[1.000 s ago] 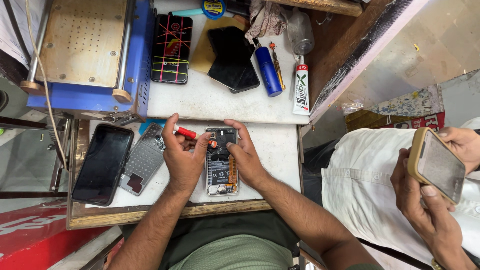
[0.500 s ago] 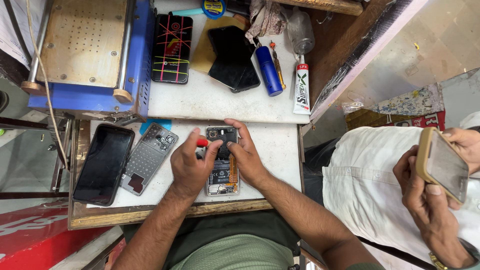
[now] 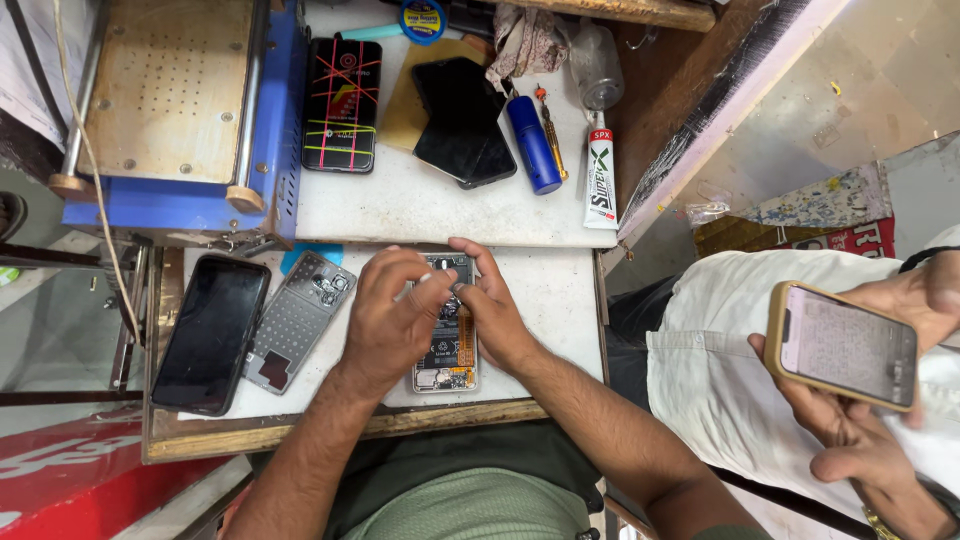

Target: The person uses a red-handled screwdriver to unscrew and remove components from the back of a disassembled smartphone. They then flip the phone over and use their fingers to peel off a protective film from the screen area.

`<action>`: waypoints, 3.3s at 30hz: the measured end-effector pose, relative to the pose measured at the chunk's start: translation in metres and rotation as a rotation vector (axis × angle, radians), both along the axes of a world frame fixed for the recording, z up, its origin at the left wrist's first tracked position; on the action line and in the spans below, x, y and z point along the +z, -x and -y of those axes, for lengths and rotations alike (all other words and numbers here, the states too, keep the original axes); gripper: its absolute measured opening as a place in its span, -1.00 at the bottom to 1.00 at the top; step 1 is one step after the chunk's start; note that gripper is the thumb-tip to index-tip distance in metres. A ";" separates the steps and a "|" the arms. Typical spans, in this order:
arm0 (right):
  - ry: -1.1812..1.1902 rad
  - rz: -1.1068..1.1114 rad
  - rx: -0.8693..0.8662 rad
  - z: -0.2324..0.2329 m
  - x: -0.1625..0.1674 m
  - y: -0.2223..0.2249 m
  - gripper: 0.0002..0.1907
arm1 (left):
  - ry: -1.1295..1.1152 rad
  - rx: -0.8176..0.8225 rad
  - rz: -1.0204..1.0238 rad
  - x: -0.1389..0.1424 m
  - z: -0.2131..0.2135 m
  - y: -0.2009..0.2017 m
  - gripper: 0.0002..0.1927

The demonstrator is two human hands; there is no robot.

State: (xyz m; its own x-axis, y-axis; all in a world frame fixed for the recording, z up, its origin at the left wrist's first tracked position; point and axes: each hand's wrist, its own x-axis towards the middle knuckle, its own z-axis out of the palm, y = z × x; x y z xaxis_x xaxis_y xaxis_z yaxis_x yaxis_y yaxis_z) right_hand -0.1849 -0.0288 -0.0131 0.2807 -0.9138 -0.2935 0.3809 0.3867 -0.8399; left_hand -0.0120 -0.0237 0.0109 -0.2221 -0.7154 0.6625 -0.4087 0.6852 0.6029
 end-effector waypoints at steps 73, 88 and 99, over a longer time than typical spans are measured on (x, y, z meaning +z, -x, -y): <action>0.059 -0.136 -0.177 0.008 0.021 0.024 -0.39 | -0.199 0.263 -0.076 -0.029 -0.013 -0.042 -0.26; -0.012 -0.044 0.047 0.005 0.011 0.016 -0.37 | -0.607 0.219 -0.591 -0.021 -0.010 -0.019 -0.18; 0.025 0.120 0.121 0.003 0.012 0.018 -0.34 | -0.675 0.113 -0.603 -0.016 0.005 0.022 -0.19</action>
